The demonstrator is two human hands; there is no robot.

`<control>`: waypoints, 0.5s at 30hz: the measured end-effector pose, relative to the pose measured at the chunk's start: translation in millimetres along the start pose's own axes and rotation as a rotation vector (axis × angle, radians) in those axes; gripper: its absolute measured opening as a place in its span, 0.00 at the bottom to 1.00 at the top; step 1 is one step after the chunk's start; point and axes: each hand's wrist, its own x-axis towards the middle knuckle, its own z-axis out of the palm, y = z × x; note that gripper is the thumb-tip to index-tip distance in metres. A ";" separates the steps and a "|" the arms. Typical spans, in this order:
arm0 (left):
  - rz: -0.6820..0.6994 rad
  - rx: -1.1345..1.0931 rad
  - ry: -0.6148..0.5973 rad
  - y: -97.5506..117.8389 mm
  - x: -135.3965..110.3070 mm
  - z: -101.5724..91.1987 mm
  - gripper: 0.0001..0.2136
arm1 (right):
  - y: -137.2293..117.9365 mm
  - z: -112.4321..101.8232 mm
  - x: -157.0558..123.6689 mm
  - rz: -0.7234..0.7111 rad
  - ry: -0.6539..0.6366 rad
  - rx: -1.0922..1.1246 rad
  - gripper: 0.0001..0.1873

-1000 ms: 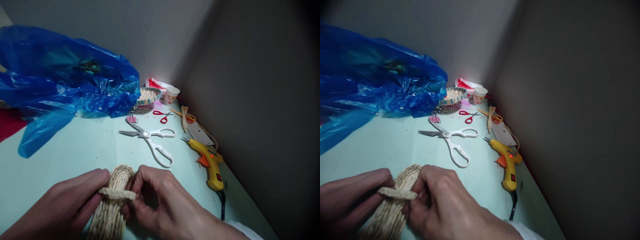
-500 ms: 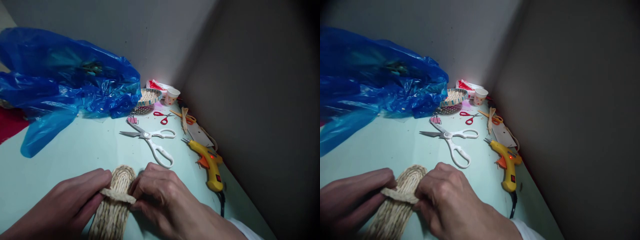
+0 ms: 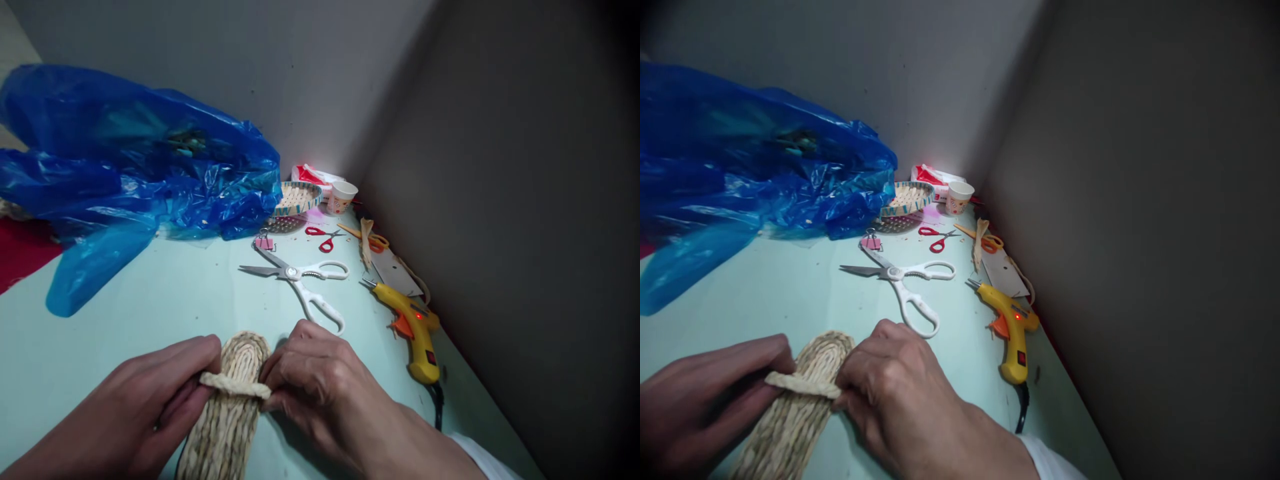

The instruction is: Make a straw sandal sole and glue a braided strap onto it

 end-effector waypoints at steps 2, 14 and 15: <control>-0.001 0.041 0.001 3.1 0.3 -0.9 0.15 | -0.2 -0.2 -0.8 0.003 0.007 0.024 0.06; 0.013 0.034 -0.050 -4.6 -1.0 -3.3 0.15 | -0.9 -0.7 -3.6 0.111 0.024 0.044 0.03; 0.004 0.028 -0.041 -6.7 -2.2 -1.7 0.14 | -1.1 -0.9 -3.0 0.114 0.026 0.043 0.03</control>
